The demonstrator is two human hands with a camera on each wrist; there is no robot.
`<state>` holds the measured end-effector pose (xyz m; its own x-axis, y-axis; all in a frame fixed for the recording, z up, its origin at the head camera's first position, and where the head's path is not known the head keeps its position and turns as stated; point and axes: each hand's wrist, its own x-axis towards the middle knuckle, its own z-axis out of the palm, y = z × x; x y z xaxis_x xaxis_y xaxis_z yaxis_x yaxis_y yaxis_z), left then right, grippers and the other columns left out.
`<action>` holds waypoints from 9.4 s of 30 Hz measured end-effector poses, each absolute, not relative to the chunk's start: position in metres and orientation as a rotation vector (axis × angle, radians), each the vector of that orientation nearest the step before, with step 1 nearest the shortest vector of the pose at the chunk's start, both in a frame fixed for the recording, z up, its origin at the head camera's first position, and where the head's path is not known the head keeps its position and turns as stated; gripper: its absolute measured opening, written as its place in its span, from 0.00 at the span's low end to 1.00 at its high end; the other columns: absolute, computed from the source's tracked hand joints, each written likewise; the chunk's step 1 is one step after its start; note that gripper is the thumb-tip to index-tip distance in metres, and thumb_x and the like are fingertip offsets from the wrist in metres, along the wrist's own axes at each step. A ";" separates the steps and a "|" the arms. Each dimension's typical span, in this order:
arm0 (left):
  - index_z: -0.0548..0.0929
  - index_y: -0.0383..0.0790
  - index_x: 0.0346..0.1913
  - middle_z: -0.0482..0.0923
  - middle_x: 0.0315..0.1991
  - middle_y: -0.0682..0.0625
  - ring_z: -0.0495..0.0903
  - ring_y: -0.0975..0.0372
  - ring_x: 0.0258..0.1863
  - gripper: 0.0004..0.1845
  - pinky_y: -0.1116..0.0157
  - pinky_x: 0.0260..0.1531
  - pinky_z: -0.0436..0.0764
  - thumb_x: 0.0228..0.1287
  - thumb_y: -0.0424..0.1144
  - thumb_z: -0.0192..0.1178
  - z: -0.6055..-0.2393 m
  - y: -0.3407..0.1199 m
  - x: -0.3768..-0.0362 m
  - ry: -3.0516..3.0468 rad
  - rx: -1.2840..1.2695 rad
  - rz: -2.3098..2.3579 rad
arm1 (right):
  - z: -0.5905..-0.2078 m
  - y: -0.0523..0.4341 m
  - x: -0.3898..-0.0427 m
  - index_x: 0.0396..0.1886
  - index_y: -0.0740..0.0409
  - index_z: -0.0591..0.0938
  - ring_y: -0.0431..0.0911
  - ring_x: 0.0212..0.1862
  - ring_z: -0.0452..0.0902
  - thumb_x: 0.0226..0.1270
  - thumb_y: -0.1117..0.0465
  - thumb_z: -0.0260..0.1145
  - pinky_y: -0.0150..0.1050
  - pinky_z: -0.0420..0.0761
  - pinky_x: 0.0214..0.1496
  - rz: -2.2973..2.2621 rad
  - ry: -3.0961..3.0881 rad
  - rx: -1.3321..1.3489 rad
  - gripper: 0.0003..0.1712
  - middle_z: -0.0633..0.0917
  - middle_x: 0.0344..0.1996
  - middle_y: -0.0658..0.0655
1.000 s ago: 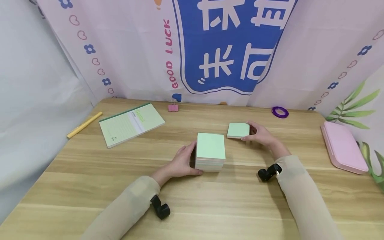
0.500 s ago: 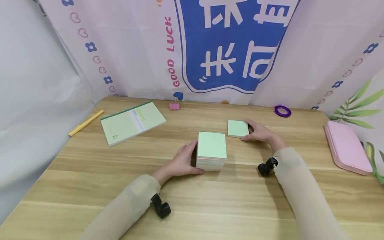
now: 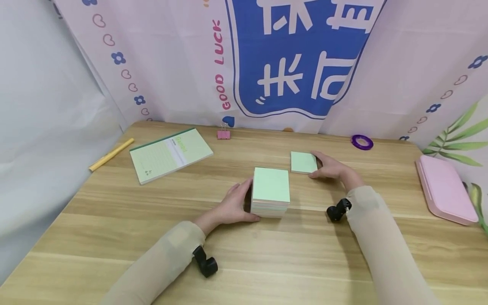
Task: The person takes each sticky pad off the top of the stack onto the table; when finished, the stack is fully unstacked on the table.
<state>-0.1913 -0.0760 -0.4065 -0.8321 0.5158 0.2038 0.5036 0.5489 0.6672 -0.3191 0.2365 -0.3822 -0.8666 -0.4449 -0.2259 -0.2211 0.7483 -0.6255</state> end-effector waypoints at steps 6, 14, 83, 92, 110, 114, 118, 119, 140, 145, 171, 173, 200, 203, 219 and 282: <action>0.50 0.39 0.64 0.60 0.60 0.48 0.57 0.63 0.58 0.55 0.55 0.57 0.45 0.32 0.47 0.71 -0.406 -0.077 -0.191 2.750 0.905 1.177 | -0.381 0.237 -0.314 0.66 0.64 0.42 0.58 0.63 0.36 0.47 0.55 0.68 0.52 0.40 0.60 -1.016 2.551 -0.467 0.55 0.45 0.64 0.66; 0.51 0.39 0.64 0.61 0.59 0.49 0.57 0.65 0.57 0.55 0.55 0.57 0.46 0.31 0.48 0.71 -0.407 -0.076 -0.193 2.771 0.918 1.172 | -0.343 0.221 -0.289 0.66 0.62 0.43 0.53 0.64 0.35 0.52 0.61 0.64 0.50 0.40 0.61 -1.399 2.409 -0.572 0.50 0.44 0.65 0.60; 0.51 0.36 0.64 0.61 0.59 0.46 0.58 0.61 0.57 0.54 0.53 0.57 0.43 0.32 0.46 0.71 -0.407 -0.077 -0.191 2.751 0.878 1.184 | -0.343 0.145 -0.194 0.65 0.55 0.55 0.51 0.60 0.53 0.40 0.46 0.70 0.55 0.57 0.55 -1.153 2.686 -0.932 0.53 0.57 0.60 0.55; 0.51 0.37 0.64 0.60 0.59 0.46 0.58 0.60 0.58 0.54 0.52 0.57 0.44 0.33 0.46 0.71 -0.407 -0.076 -0.191 2.754 0.886 1.166 | -0.344 0.146 -0.194 0.61 0.58 0.60 0.50 0.58 0.56 0.38 0.49 0.72 0.52 0.58 0.55 -1.221 2.718 -0.910 0.50 0.61 0.57 0.55; 0.51 0.35 0.64 0.59 0.60 0.45 0.57 0.59 0.58 0.54 0.53 0.57 0.43 0.32 0.45 0.71 -0.406 -0.075 -0.190 2.764 0.875 1.150 | -0.329 0.176 -0.202 0.59 0.65 0.62 0.52 0.52 0.60 0.38 0.67 0.72 0.45 0.57 0.58 -1.574 2.546 -0.916 0.45 0.64 0.53 0.59; 0.51 0.35 0.64 0.59 0.59 0.45 0.57 0.59 0.58 0.54 0.53 0.57 0.43 0.32 0.45 0.71 -0.407 -0.075 -0.190 2.762 0.869 1.153 | -0.321 0.195 -0.205 0.59 0.68 0.60 0.55 0.54 0.60 0.40 0.71 0.70 0.47 0.58 0.57 -1.597 2.564 -0.847 0.44 0.64 0.53 0.62; 0.50 0.36 0.64 0.59 0.60 0.45 0.57 0.59 0.58 0.55 0.53 0.57 0.43 0.32 0.45 0.71 -0.407 -0.076 -0.190 2.756 0.870 1.166 | -0.312 0.216 -0.209 0.60 0.69 0.58 0.57 0.56 0.58 0.42 0.72 0.68 0.46 0.58 0.57 -1.605 2.593 -0.773 0.43 0.64 0.53 0.64; 0.50 0.36 0.64 0.59 0.60 0.45 0.57 0.59 0.58 0.55 0.53 0.57 0.43 0.32 0.45 0.71 -0.407 -0.076 -0.190 2.757 0.871 1.167 | -0.310 0.221 -0.211 0.60 0.69 0.58 0.57 0.56 0.58 0.42 0.73 0.68 0.44 0.59 0.57 -1.611 2.599 -0.763 0.43 0.64 0.53 0.64; 0.50 0.37 0.64 0.60 0.59 0.45 0.57 0.59 0.58 0.55 0.53 0.57 0.43 0.32 0.46 0.71 -0.408 -0.076 -0.189 2.756 0.883 1.172 | -0.317 0.293 -0.252 0.64 0.70 0.48 0.61 0.59 0.52 0.52 0.62 0.65 0.31 0.63 0.54 -1.403 2.644 -0.366 0.47 0.50 0.61 0.71; 0.49 0.37 0.64 0.60 0.59 0.46 0.57 0.59 0.58 0.55 0.53 0.57 0.43 0.33 0.46 0.71 -0.407 -0.076 -0.188 2.740 0.888 1.178 | -0.327 0.302 -0.264 0.64 0.70 0.47 0.59 0.55 0.57 0.52 0.58 0.65 0.24 0.67 0.43 -1.335 2.681 -0.282 0.47 0.56 0.58 0.72; 0.48 0.38 0.65 0.58 0.61 0.46 0.56 0.60 0.59 0.55 0.55 0.57 0.43 0.34 0.46 0.71 -0.404 -0.076 -0.188 2.733 0.870 1.161 | -0.385 0.319 -0.301 0.62 0.74 0.46 0.61 0.54 0.55 0.48 0.44 0.64 0.53 0.55 0.55 -1.264 2.800 0.110 0.56 0.57 0.56 0.75; 0.49 0.37 0.65 0.58 0.60 0.46 0.56 0.60 0.59 0.55 0.54 0.57 0.43 0.34 0.46 0.71 -0.404 -0.076 -0.189 2.736 0.880 1.165 | -0.387 0.319 -0.303 0.62 0.74 0.46 0.61 0.54 0.55 0.48 0.44 0.65 0.53 0.56 0.55 -1.247 2.826 0.121 0.56 0.57 0.56 0.75; 0.50 0.37 0.64 0.59 0.60 0.46 0.56 0.61 0.59 0.54 0.56 0.57 0.44 0.34 0.47 0.71 -0.406 -0.076 -0.190 2.758 0.886 1.122 | -0.392 0.316 -0.312 0.58 0.81 0.48 0.66 0.55 0.52 0.49 0.54 0.66 0.55 0.51 0.56 -0.967 2.842 -0.079 0.51 0.56 0.54 0.79; 0.50 0.37 0.64 0.59 0.60 0.46 0.56 0.61 0.59 0.54 0.56 0.58 0.44 0.34 0.47 0.70 -0.406 -0.076 -0.190 2.757 0.879 1.121 | -0.389 0.315 -0.312 0.59 0.80 0.47 0.67 0.56 0.49 0.50 0.54 0.65 0.56 0.50 0.56 -0.933 2.823 -0.087 0.51 0.54 0.55 0.79; 0.48 0.37 0.65 0.57 0.61 0.46 0.55 0.61 0.59 0.55 0.55 0.58 0.42 0.34 0.47 0.71 -0.407 -0.076 -0.188 2.736 0.879 1.170 | -0.381 0.308 -0.311 0.64 0.67 0.34 0.65 0.61 0.36 0.49 0.52 0.66 0.56 0.41 0.59 -1.112 2.715 -0.044 0.59 0.40 0.61 0.74; 0.46 0.38 0.66 0.57 0.62 0.46 0.55 0.60 0.59 0.58 0.54 0.57 0.43 0.32 0.46 0.71 -0.410 -0.076 -0.190 2.754 0.893 1.171 | -0.345 0.146 -0.196 0.58 0.63 0.62 0.51 0.53 0.62 0.35 0.49 0.73 0.52 0.63 0.52 -1.057 2.774 -0.989 0.50 0.66 0.54 0.59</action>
<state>-0.1901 -0.0763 -0.4096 -0.8362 0.5115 0.1979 0.4974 0.5553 0.6665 -0.1961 0.1464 -0.3451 -0.8002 -0.5645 0.2025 -0.5562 0.5721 -0.6028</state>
